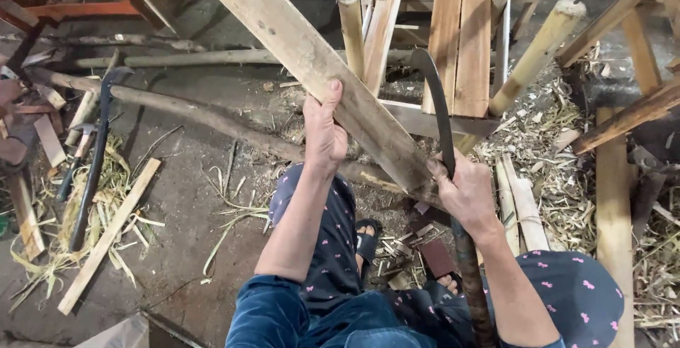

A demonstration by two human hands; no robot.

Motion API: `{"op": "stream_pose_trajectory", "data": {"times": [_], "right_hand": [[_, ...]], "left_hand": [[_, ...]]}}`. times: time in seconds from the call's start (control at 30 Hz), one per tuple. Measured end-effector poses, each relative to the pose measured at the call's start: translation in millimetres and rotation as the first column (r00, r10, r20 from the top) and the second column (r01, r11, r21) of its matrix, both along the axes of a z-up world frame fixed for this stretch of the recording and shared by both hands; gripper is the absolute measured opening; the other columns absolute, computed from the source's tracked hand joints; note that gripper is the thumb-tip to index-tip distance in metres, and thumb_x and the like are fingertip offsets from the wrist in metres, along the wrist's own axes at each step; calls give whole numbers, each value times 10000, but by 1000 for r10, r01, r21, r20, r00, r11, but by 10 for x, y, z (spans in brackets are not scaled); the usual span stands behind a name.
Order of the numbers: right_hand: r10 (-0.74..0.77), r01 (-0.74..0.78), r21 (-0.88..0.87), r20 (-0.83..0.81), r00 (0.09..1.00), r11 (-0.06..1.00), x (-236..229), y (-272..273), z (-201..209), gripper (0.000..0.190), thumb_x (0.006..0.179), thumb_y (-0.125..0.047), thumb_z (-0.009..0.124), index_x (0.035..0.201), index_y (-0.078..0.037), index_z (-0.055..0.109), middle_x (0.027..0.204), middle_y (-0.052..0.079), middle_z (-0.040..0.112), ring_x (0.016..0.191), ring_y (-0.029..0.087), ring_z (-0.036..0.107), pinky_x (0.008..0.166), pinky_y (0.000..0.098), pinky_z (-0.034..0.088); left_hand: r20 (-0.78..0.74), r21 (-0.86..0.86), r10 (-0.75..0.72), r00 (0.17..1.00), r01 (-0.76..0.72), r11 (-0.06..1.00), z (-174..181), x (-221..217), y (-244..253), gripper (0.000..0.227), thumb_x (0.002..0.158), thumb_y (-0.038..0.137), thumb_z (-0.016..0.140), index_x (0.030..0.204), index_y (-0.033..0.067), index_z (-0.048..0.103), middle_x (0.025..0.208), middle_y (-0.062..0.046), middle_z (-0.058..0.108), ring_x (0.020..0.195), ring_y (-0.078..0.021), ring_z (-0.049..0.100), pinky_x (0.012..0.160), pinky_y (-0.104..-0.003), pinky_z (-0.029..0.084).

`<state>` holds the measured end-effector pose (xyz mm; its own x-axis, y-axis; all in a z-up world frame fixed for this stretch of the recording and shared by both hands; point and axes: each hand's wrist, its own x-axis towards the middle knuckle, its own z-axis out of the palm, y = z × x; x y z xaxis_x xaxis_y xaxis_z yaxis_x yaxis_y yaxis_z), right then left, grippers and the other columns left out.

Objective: The person sits on the floor and uses a curved blade tool to shave and shape a rectangular piece of wood. They hold the wood with one hand and repeatedly scrape the surface with the tool, removing thin strips of wood. The person rotates the wood to work on different sides and eventually places the shaped piece onto a wooden structure.

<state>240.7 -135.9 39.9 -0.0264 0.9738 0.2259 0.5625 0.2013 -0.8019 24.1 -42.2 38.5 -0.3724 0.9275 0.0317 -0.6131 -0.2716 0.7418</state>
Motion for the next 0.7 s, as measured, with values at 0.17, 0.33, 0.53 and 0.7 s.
{"op": "stream_pose_trajectory", "data": {"times": [0.17,0.33,0.53,0.7], "right_hand": [[-30,30,-7,-10,999,1000,-3,-40,20,149,863,-214,669,743,-130,638,451,77,558,425,220,599,445,288,442],[-54,49,69,79,995,996,-39,-73,43,170,862,-217,685,743,-112,627,450,145,537,457,309,603,457,340,429],[69,-86,-55,-253,965,995,-105,-123,172,243,879,-149,619,644,-88,609,347,15,522,311,129,570,396,206,436],[-50,41,106,79,996,993,-43,-53,14,265,893,-215,655,679,-83,570,442,128,524,396,270,558,421,330,400]], "left_hand": [[9,-47,43,999,-42,998,-140,-48,-40,473,810,168,739,1199,56,493,1017,-152,626,901,-276,662,727,-449,598],[-11,-59,73,997,-73,996,-259,-70,-36,486,819,145,734,1237,82,494,1058,-146,618,936,-274,657,740,-460,597],[47,-148,115,992,-107,983,-107,-59,-179,499,824,160,714,1258,83,480,1077,-158,613,920,-288,651,747,-482,587],[40,-141,119,992,-113,984,-199,-19,-141,488,829,150,706,1252,57,481,1088,-154,604,934,-275,642,749,-467,588]]}}
